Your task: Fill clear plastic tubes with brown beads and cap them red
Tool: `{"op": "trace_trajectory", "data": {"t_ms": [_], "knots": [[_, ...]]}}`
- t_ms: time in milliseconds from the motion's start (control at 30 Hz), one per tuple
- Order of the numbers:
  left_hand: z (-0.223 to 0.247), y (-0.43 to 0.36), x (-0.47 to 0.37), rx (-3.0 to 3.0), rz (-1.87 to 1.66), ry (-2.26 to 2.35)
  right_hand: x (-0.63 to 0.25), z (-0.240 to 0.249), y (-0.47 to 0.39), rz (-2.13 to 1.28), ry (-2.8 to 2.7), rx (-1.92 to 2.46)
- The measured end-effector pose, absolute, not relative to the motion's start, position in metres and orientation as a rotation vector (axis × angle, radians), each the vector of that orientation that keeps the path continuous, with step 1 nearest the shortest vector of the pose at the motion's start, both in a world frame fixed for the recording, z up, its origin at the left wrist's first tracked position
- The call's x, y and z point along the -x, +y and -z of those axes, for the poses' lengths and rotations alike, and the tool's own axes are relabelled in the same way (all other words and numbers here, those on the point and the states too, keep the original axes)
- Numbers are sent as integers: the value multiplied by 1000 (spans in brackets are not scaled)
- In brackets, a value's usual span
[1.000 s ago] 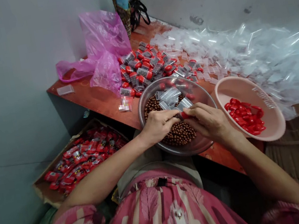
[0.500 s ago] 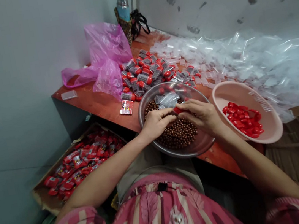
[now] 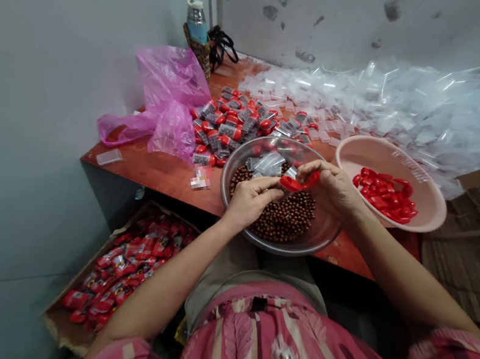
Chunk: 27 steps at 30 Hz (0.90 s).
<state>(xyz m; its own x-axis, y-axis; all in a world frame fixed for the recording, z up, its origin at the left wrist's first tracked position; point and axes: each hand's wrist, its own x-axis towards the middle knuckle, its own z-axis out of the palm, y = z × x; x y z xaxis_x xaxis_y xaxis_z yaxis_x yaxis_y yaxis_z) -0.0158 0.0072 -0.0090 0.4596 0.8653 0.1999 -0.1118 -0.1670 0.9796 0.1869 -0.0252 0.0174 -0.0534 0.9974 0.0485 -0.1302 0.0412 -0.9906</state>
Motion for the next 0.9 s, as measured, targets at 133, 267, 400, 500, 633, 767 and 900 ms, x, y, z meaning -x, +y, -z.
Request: {"op": "trace_trajectory", "data": {"t_ms": [133, 267, 400, 500, 633, 767, 900], "knots": [[8, 4, 16, -1594, -1049, 746, -175, -22, -20, -1668, -1057, 1041], [10, 3, 17, -1653, -1025, 767, -165, -19, -20, -1946, -903, 1033], [10, 3, 18, -1695, -1035, 787, -152, -15, -21, -1845, -873, 993], [9, 2, 17, -1701, -1041, 806, -144, -13, -23, -1760, -860, 997], [9, 5, 14, -1657, -1091, 822, -148, -16, -15, -1706, -919, 1089], [17, 12, 10, -1449, -1250, 811, -172, -26, 30, -1231, -1249, 1277], [25, 16, 9, -1167, -1348, 823, -209, -29, 103, -820, -1521, 1441]]}}
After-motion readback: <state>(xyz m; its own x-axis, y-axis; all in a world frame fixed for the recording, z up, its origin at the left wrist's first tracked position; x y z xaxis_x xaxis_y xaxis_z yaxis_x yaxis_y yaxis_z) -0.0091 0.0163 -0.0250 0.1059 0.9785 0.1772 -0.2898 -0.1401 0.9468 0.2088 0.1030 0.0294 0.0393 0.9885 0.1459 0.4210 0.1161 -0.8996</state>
